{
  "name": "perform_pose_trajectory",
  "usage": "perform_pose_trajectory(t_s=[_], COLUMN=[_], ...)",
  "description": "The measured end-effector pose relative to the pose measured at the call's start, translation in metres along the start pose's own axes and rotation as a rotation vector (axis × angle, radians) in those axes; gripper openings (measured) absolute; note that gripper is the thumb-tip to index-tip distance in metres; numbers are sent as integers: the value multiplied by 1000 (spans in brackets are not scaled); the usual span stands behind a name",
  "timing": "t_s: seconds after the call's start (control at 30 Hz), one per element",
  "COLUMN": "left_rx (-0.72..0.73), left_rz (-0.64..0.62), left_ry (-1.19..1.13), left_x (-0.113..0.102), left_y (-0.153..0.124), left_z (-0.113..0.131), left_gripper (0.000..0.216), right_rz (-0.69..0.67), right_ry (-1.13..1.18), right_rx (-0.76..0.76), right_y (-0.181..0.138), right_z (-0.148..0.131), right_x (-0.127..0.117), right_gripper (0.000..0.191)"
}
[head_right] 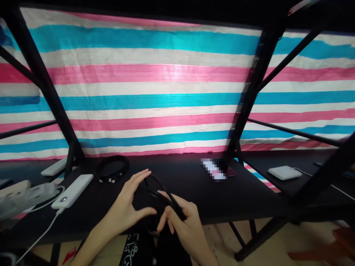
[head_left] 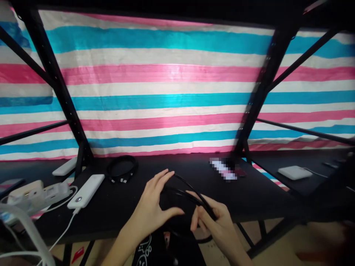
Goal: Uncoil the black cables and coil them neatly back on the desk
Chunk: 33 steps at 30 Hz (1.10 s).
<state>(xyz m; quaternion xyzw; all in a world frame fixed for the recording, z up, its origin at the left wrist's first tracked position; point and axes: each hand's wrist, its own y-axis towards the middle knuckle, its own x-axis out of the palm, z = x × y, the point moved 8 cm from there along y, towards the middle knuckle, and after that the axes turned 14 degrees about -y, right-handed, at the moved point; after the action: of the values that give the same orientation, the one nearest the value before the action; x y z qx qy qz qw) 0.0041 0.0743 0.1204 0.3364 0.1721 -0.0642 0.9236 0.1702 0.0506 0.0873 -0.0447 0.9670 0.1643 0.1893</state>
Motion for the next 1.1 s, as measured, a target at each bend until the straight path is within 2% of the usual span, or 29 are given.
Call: perform_pose_trajectory(t_s=[0.1, 0.17, 0.23, 0.3, 0.4, 0.47, 0.53, 0.6, 0.73, 0.83, 0.93, 1.0, 1.1], left_rx=[-171, -344, -505, -580, -573, -571, -573, -583, -638, -692, -668, -627, -604], left_rz=[74, 38, -12, 19, 48, 34, 52, 104, 195, 251, 379, 475, 608], left_ry=[-160, -337, -503, -562, -556, -573, -589, -619, -699, -771, -872, -918, -1056], left_x=[-18, -21, -20, -24, -28, -28, -33, -44, -59, -59, -61, -68, -77], left_y=[1, -3, -12, -20, -24, -24, -24, -25, -36, -48, -54, -56, -59], left_z=[-27, -45, -58, -62, -53, -45, -42, -45, -68, -85, -91, -90, -88], left_gripper=[33, 16, 20, 26, 24, 21, 17, 18, 28, 32, 35, 36, 35], right_rz=[75, 162, 194, 175, 92, -16, -83, -36, 112, 129, 148, 89, -84], right_ry=[93, 138, 126, 17, -222, -321, -320, -226, 46, 209, 350, 426, 583], right_rx=[-5, 52, 106, 97, 17, -28, -47, -27, 122, 229, 267, 261, 297], right_y=[14, 24, 33, 38, 38, 37, 39, 45, 52, 49, 45, 43, 41], right_z=[6, 14, 19, 12, -14, -30, -38, -34, 0, 17, 16, 11, 6], right_x=[4, 2, 4, 10, 28, 44, 53, 51, 46, 61, 76, 88, 108], right_gripper=[44, 45, 42, 41, 46, 38, 25, 22, 30, 34, 34, 31, 27])
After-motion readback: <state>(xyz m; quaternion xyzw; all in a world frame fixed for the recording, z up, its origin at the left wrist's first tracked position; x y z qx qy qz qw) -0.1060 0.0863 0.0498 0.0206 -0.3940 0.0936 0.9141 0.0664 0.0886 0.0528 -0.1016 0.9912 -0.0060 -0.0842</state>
